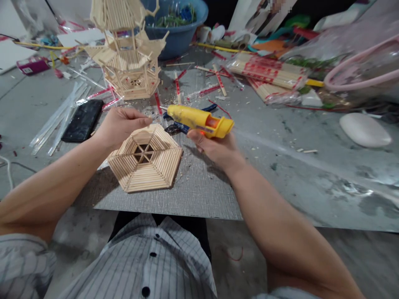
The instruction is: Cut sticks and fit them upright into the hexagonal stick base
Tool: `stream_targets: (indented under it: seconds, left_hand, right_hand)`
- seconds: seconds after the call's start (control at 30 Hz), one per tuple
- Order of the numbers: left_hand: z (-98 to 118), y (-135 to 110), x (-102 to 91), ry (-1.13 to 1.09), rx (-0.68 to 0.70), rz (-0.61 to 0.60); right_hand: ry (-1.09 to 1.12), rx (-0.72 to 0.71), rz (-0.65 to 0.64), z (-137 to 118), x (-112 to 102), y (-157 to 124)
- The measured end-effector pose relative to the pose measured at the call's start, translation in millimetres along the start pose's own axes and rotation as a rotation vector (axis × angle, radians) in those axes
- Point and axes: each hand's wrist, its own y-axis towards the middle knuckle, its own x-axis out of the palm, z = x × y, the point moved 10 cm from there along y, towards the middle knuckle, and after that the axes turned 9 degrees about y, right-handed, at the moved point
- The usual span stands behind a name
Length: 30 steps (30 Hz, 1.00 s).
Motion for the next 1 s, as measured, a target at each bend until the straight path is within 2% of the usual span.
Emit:
stream_targets:
  seconds: [0.1,0.27,0.5,0.8,1.0]
  left_hand:
    - [12.6,-1.7,-2.0,0.108,0.123,0.007]
    - [27.5,-3.7,-3.2,0.251,0.226,0.001]
    - [30.4,-3.9,0.2,0.312,0.234,-0.04]
    - [32.1,-5.3,1.5,0.316,0.251,-0.048]
    - [32.4,-4.9,2.0,0.333,0.256,-0.049]
  right_hand:
    - [0.17,0.104,0.023,2.7,-2.1,0.2]
    - [0.25,0.198,-0.041,1.7,6.4,-1.9]
    - [0.249,0.284,0.007,8.6,4.8,-3.9]
    - [0.186,0.379,0.001,16.8,2.9,-8.3]
    - [0.202,0.356,0.004,15.4,2.9,-7.7]
